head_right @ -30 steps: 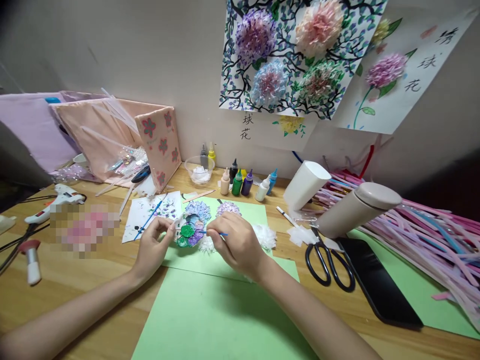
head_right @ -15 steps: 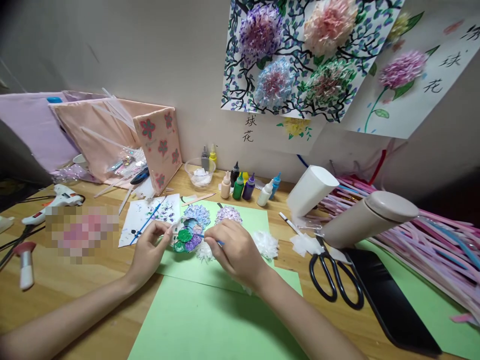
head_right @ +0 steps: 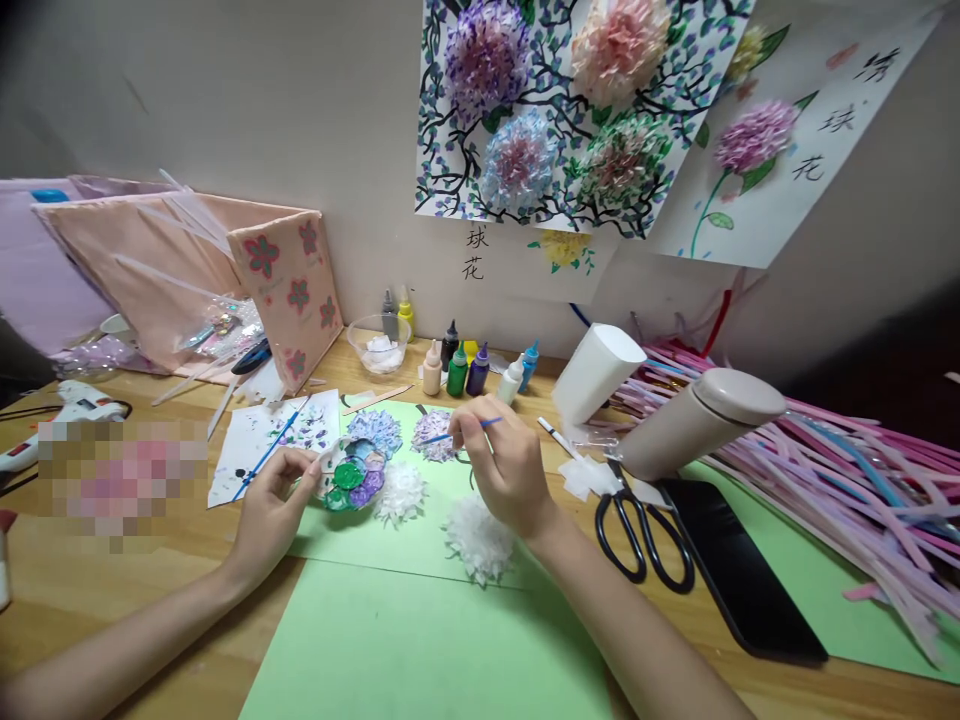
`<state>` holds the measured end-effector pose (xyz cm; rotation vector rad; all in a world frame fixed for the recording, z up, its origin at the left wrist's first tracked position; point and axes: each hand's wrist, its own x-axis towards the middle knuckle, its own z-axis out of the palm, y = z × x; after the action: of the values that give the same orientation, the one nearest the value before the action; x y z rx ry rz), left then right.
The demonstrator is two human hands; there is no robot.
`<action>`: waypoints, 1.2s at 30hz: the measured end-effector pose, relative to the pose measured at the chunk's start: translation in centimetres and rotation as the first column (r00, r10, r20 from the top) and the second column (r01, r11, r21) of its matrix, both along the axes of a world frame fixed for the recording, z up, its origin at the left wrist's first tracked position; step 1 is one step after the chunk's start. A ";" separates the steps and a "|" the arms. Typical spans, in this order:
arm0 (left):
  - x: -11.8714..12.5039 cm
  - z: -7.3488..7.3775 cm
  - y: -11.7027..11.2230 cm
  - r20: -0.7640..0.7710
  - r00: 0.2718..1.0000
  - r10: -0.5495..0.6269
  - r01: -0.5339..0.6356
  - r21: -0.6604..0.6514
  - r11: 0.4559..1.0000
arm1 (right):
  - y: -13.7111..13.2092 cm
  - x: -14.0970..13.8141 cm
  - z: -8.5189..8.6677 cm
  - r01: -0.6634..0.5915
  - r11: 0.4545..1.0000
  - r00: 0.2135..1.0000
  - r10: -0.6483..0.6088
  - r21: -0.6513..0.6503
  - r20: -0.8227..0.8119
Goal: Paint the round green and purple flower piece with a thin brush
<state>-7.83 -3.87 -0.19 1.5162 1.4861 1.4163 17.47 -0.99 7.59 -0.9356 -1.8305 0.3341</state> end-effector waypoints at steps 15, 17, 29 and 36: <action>-0.3 -0.2 0.1 -0.001 1.000 0.005 -0.005 -0.017 1.000 | 1.8 -0.2 -2.5 -0.025 0.999 0.976 0.032 -0.033 0.216; -0.4 -0.2 0.1 0.001 1.000 0.008 -0.008 -0.020 1.000 | 1.8 -0.1 -2.5 -0.018 0.999 0.978 0.024 -0.028 0.208; -0.2 0.1 0.1 -0.025 1.000 0.007 -0.007 -0.012 1.000 | 1.9 -0.1 -2.6 -0.031 0.999 0.980 0.024 0.032 0.195; -0.1 0.2 0.1 -0.009 1.000 0.014 -0.014 -0.017 1.000 | 2.0 0.0 -2.7 -0.026 1.000 0.983 0.028 -0.010 0.182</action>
<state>-7.91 -3.78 0.04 1.5066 1.5130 1.4032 17.50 0.98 4.89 -0.9742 -2.0118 0.2800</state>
